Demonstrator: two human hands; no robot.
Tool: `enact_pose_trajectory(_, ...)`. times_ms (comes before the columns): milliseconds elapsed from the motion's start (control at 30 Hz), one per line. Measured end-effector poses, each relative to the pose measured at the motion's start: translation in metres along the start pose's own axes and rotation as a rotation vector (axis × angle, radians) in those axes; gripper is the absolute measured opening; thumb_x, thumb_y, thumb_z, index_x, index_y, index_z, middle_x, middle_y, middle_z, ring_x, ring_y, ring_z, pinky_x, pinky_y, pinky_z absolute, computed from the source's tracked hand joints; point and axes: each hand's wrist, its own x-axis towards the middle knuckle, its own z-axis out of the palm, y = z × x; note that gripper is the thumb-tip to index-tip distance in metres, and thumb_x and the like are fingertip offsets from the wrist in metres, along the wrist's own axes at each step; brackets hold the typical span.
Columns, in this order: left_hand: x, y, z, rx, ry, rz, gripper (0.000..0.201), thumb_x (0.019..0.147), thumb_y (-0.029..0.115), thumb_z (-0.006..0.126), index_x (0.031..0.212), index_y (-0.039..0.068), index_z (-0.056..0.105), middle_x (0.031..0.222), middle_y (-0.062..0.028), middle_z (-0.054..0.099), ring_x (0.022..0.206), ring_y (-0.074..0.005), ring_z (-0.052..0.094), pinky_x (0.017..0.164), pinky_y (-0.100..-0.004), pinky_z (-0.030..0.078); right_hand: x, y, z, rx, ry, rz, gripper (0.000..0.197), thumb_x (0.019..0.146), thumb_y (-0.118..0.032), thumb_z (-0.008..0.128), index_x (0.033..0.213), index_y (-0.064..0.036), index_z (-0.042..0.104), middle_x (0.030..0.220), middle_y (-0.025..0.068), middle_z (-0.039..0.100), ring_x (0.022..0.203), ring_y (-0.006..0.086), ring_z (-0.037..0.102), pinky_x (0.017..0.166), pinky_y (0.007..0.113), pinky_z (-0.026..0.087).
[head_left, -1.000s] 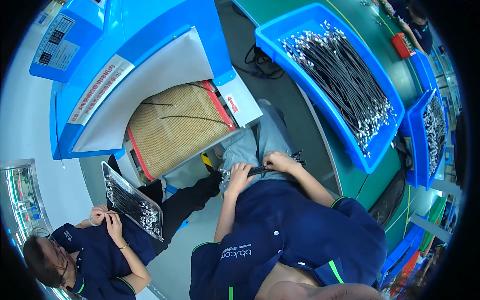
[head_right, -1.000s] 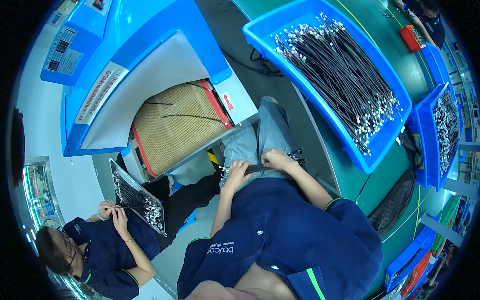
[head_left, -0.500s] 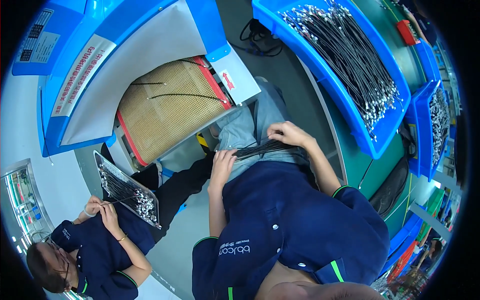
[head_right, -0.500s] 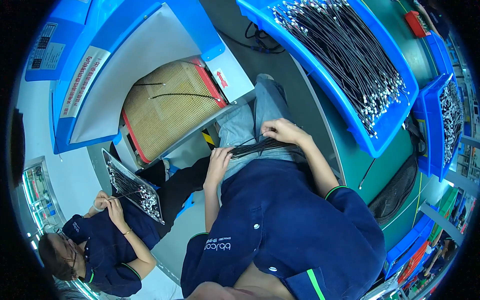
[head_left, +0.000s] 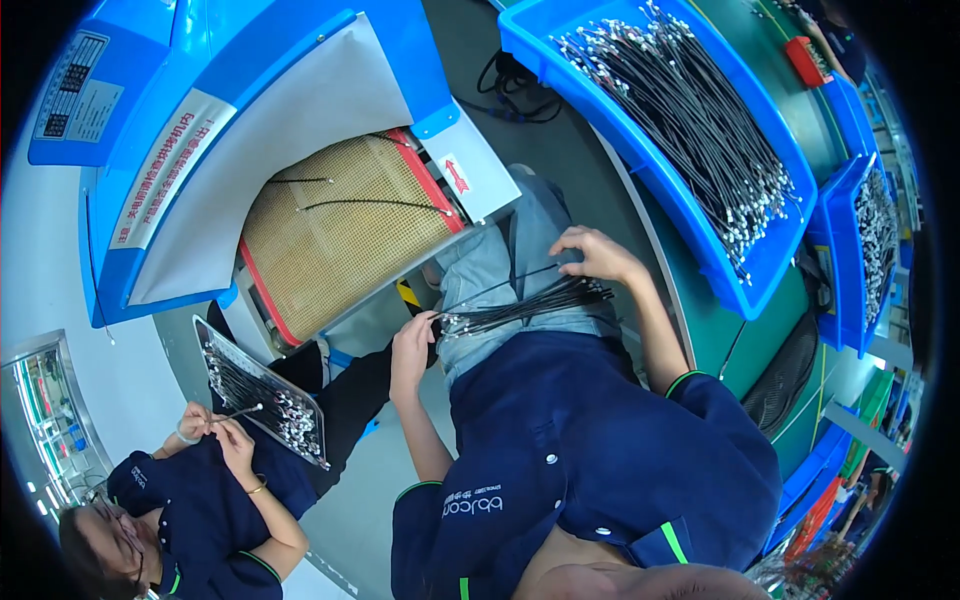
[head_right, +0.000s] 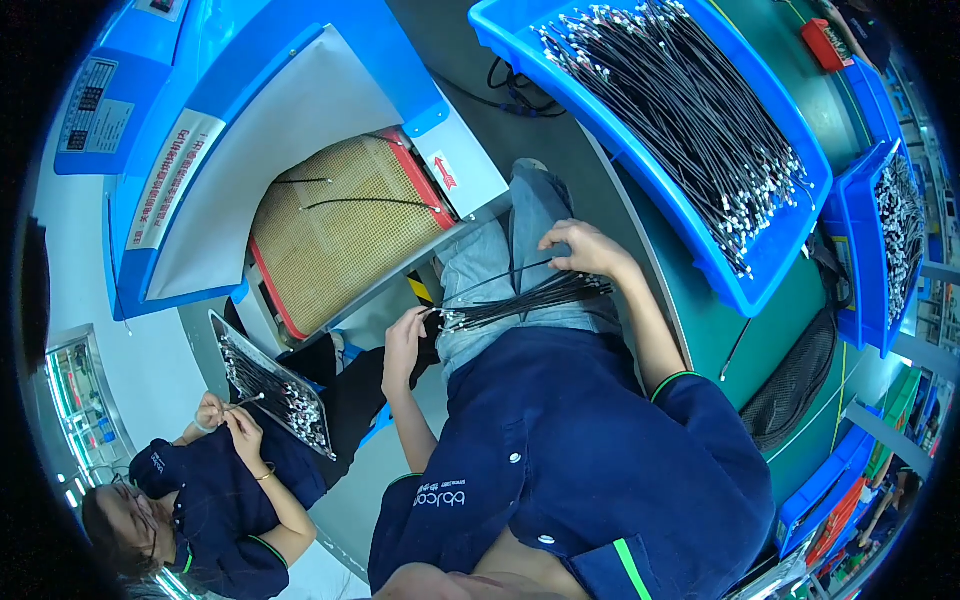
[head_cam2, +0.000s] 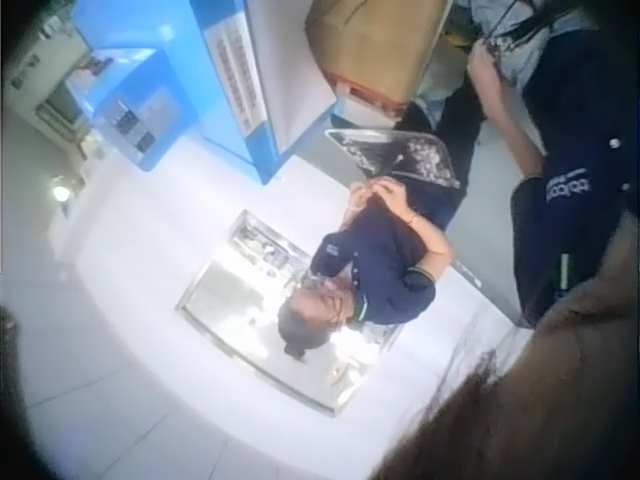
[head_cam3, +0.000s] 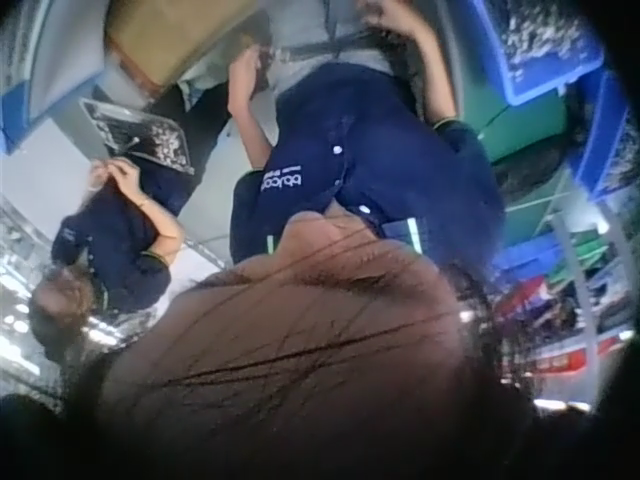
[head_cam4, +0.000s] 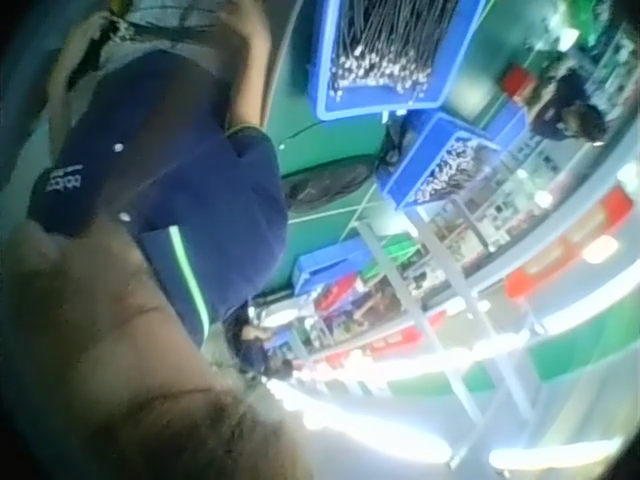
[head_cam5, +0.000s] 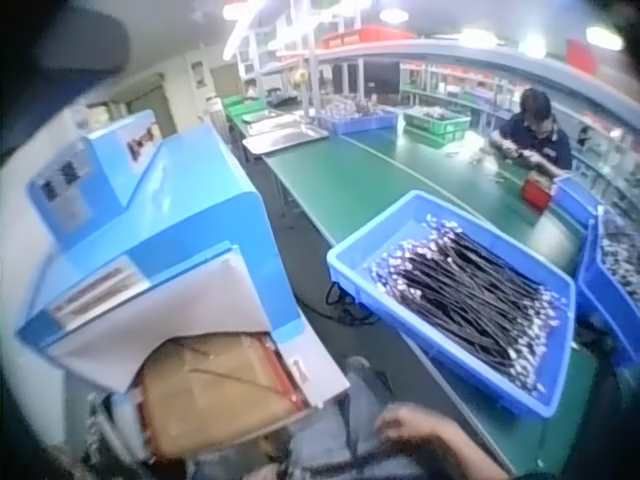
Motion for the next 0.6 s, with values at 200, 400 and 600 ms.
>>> enact_pose_trajectory(200,0.001,-0.003,0.0,-0.018,-0.02,-0.038,0.02,0.096,0.011,0.048,0.107,0.0,0.061,0.068,-0.0134,0.056,0.062,-0.0231,0.055,0.062,-0.0348,0.045,0.011,0.028,0.043,0.004,-0.183,0.13,0.033,0.078,-0.012,0.07,0.111,-0.0103,0.064,0.115,0.0115,0.062,0.116,0.0309,0.054,0.1,0.04,0.043)
enact_pose_trajectory(400,-0.002,-0.008,0.007,-0.068,-0.057,-0.127,0.021,0.098,0.016,0.048,0.106,0.002,0.061,0.065,-0.0096,0.054,0.06,-0.0178,0.054,0.06,-0.0326,0.044,0.016,0.044,0.067,0.02,0.097,0.027,0.031,0.077,-0.004,0.067,0.108,-0.0089,0.064,0.099,0.0114,0.061,0.099,0.031,0.058,0.087,0.041,0.047)
enact_pose_trajectory(600,-0.001,-0.01,0.008,-0.108,-0.076,-0.18,0.024,0.098,0.019,0.048,0.106,0.001,0.062,0.063,-0.007,0.049,0.058,-0.0138,0.047,0.058,-0.0293,0.041,0.027,0.05,0.077,-0.04,0.079,0.083,0.026,0.076,-0.007,0.069,0.102,-0.0088,0.066,0.095,0.0101,0.061,0.097,0.0306,0.059,0.086,0.041,0.047)
